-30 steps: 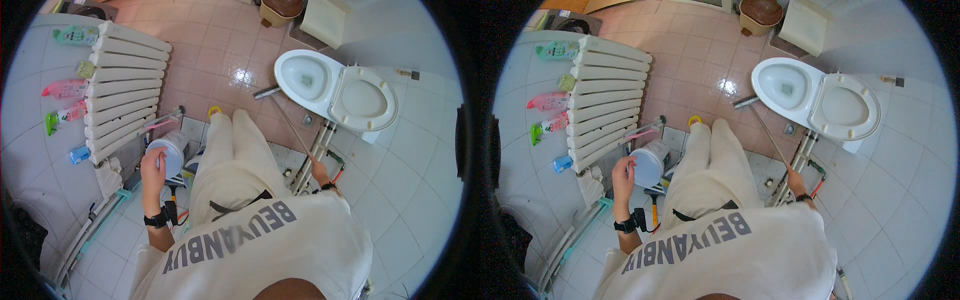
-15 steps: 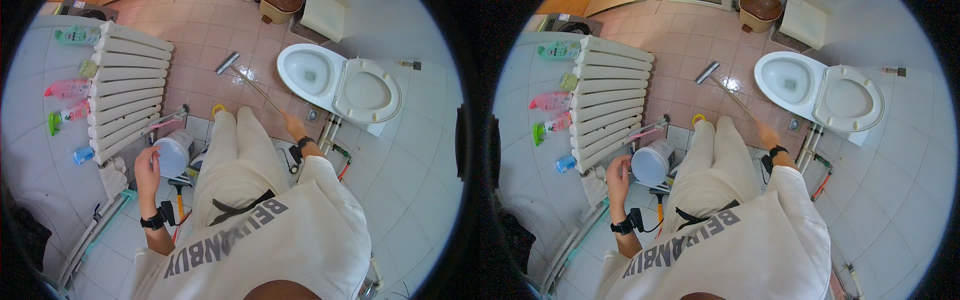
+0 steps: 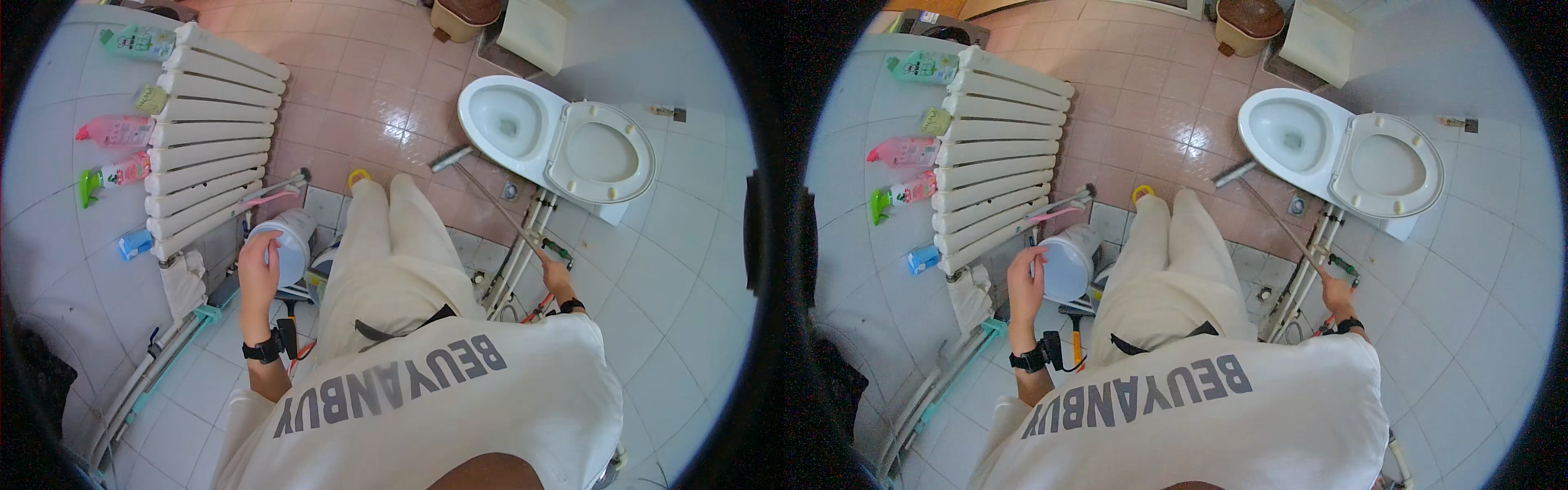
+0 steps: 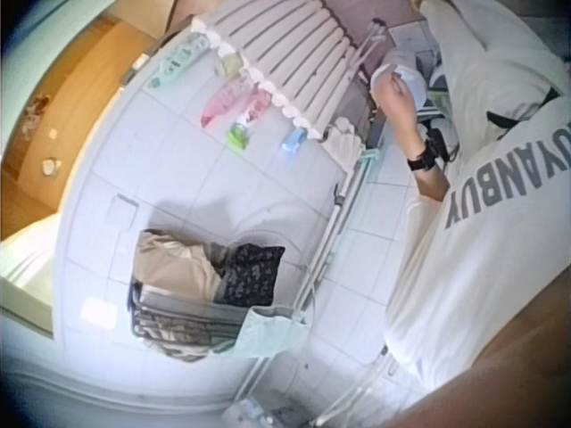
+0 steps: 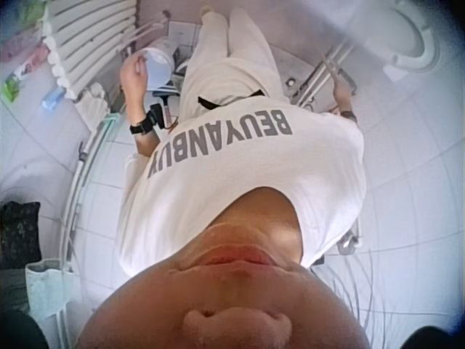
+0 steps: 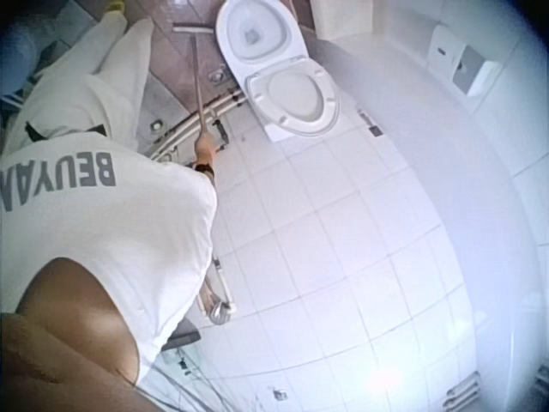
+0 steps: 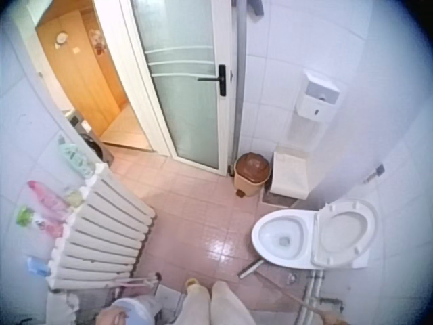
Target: Rinsing the bathroom floor with water and using a squeegee to push it into the drain.
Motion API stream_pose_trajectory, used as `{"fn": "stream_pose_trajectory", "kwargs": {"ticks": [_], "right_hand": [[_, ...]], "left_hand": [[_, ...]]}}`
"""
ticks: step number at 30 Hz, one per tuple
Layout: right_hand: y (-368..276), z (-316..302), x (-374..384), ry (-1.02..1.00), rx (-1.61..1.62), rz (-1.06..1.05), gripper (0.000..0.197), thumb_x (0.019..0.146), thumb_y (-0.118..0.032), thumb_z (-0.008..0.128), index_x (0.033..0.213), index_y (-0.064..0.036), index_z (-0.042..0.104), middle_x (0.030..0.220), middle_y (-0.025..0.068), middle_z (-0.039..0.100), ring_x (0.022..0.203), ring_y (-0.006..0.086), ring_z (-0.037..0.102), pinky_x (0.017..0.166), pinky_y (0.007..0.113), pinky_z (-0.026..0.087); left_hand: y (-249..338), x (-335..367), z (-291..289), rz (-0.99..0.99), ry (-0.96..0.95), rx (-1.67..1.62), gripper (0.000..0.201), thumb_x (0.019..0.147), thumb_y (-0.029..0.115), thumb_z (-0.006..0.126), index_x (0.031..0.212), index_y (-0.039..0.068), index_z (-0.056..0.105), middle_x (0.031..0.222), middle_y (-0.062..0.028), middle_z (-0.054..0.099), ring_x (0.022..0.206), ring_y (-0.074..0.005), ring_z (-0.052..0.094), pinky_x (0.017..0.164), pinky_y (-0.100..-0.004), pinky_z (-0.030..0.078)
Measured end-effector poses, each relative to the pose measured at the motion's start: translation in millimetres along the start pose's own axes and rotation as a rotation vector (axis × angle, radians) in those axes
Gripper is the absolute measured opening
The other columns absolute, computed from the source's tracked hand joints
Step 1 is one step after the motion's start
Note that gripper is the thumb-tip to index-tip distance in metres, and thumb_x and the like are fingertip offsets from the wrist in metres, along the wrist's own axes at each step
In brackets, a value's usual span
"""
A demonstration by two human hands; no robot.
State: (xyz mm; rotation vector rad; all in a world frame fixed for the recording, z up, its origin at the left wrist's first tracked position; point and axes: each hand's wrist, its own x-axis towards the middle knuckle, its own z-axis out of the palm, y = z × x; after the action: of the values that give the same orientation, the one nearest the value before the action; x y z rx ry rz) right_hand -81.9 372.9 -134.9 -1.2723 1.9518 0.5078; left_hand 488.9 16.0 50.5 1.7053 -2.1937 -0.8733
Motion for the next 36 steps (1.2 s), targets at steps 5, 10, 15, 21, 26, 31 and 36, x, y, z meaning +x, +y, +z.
{"fn": "stream_pose_trajectory", "kwargs": {"ticks": [5,10,15,21,26,31,36], "right_hand": [[-85.3,-10.2,83.9,0.188,0.026,-0.155,0.053,0.086,-0.008,0.045,0.137,-0.0242,0.04,0.083,0.0236,0.062,0.078,0.0413,0.06,0.069,0.05,0.048],[-228.8,-38.2,212.7,0.2,0.203,-0.12,0.028,0.092,-0.023,0.042,0.109,-0.0079,0.058,0.093,0.0231,0.063,0.087,0.0391,0.061,0.076,0.051,0.048],[-275.4,-56.0,262.2,0.118,0.244,-0.131,0.044,0.088,-0.012,0.043,0.132,-0.0197,0.046,0.104,0.0208,0.062,0.095,0.0379,0.06,0.082,0.046,0.049],[-90.5,29.4,150.5,0.221,0.096,-0.195,0.058,0.089,-0.005,0.034,0.142,-0.0291,0.032,0.105,0.0229,0.061,0.093,0.0391,0.061,0.082,0.049,0.047],[4.5,15.1,30.6,-0.164,-0.101,0.129,0.074,0.082,0.006,0.042,0.144,-0.0307,0.025,0.097,0.0206,0.064,0.09,0.0364,0.063,0.077,0.048,0.05],[28.9,0.2,-21.9,-0.177,-0.165,0.182,0.072,0.082,0.003,0.044,0.144,-0.0296,0.027,0.095,0.0201,0.064,0.086,0.036,0.063,0.076,0.047,0.051],[-1.1,-1.4,-31.9,-0.064,-0.136,0.083,0.066,0.086,-0.005,0.045,0.144,-0.0289,0.027,0.086,0.0204,0.063,0.077,0.0369,0.062,0.069,0.048,0.05]], "left_hand": [[2.0,-7.3,0.2,-0.022,-0.022,0.03,0.017,0.082,-0.003,0.05,0.095,0.001,0.061,0.077,-0.0144,0.058,0.073,-0.0307,0.058,0.068,-0.0369,0.045],[5.8,-12.5,2.1,-0.034,-0.027,0.058,0.018,0.082,-0.003,0.05,0.095,0.001,0.061,0.077,-0.0144,0.058,0.073,-0.031,0.058,0.068,-0.0368,0.045],[19.7,-14.0,-6.6,-0.048,-0.038,0.071,0.018,0.081,-0.004,0.05,0.095,0.002,0.061,0.077,-0.0141,0.058,0.074,-0.0311,0.057,0.07,-0.0368,0.044],[40.4,-5.9,-18.0,0.043,-0.056,0.267,0.027,0.078,-0.006,0.052,0.102,0.003,0.06,0.088,-0.0148,0.059,0.084,-0.0314,0.057,0.075,-0.0388,0.044],[87.3,20.4,-18.4,0.324,-0.026,0.337,0.046,0.076,-0.009,0.053,0.119,0.004,0.054,0.121,-0.0168,0.052,0.111,-0.0349,0.05,0.093,-0.0418,0.041],[124.9,25.5,-18.1,0.696,0.033,0.46,0.053,0.072,-0.007,0.059,0.123,0.004,0.05,0.129,-0.0146,0.046,0.122,-0.0428,0.04,0.096,-0.0525,0.04],[170.0,16.1,-31.1,1.039,0.22,0.098,0.078,0.072,0.018,0.07,0.139,0.023,0.032,0.148,-0.0044,0.02,0.125,-0.0376,0.031,0.091,-0.0567,0.042]]}}
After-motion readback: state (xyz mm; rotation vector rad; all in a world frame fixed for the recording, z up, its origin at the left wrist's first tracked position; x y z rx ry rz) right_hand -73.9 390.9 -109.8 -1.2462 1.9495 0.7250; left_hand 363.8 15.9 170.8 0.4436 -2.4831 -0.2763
